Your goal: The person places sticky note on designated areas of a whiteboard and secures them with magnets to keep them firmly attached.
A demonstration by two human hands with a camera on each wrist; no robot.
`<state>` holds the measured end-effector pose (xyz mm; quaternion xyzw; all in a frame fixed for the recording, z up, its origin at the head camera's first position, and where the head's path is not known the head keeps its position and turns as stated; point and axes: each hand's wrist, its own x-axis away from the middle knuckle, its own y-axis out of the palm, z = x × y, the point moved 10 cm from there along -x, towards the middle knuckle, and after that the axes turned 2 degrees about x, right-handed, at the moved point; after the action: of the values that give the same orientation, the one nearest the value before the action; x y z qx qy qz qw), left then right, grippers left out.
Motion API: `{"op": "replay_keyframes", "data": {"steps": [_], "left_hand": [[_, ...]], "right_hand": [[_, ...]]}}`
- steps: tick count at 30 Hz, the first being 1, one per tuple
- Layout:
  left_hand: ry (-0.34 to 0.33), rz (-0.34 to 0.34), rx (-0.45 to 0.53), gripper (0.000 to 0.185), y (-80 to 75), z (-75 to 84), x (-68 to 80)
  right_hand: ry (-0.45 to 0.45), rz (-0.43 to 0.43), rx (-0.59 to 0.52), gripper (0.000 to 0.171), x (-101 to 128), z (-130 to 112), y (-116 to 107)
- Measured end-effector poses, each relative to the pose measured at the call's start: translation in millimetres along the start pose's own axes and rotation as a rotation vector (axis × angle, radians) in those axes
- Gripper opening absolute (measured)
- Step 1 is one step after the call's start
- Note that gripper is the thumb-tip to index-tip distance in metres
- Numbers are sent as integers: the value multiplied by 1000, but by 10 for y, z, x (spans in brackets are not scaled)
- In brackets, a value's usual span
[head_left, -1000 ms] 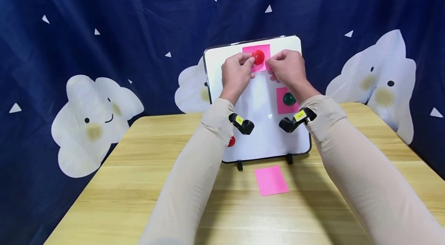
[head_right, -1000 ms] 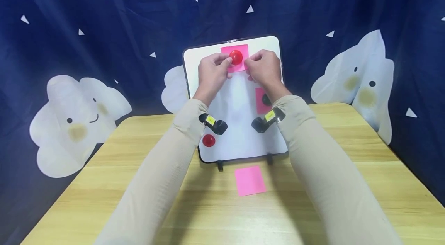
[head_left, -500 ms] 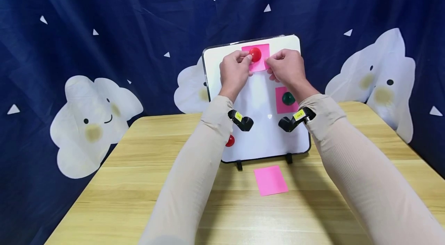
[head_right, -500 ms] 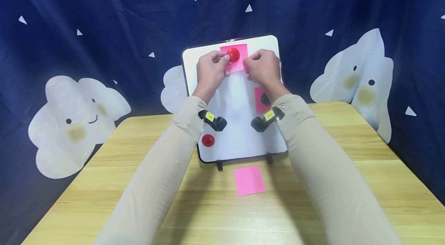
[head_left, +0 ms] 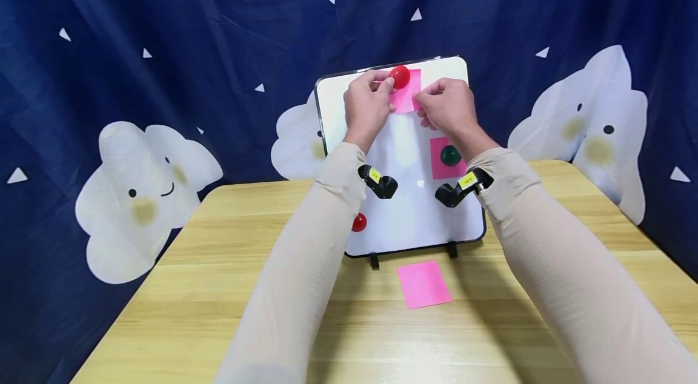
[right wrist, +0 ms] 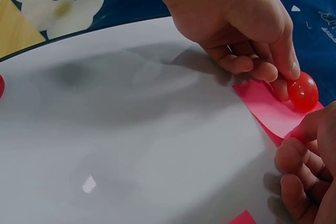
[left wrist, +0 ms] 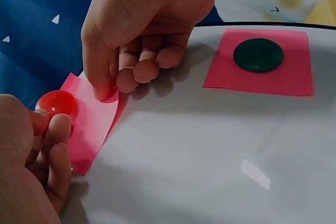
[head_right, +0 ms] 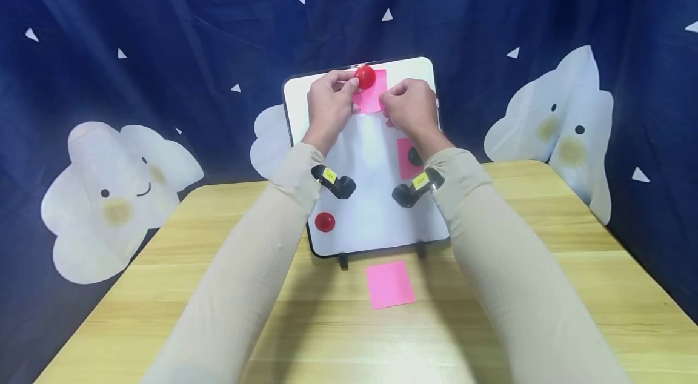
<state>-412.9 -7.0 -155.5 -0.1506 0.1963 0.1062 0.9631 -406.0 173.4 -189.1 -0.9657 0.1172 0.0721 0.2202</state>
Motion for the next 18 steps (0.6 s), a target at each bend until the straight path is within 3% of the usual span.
{"op": "replay_keyframes", "data": {"steps": [18], "left_hand": [[-60,84,-253,19,-75,76,-64]], "right_hand": [[-11,-7,31,25,-9,-15,11]]}}
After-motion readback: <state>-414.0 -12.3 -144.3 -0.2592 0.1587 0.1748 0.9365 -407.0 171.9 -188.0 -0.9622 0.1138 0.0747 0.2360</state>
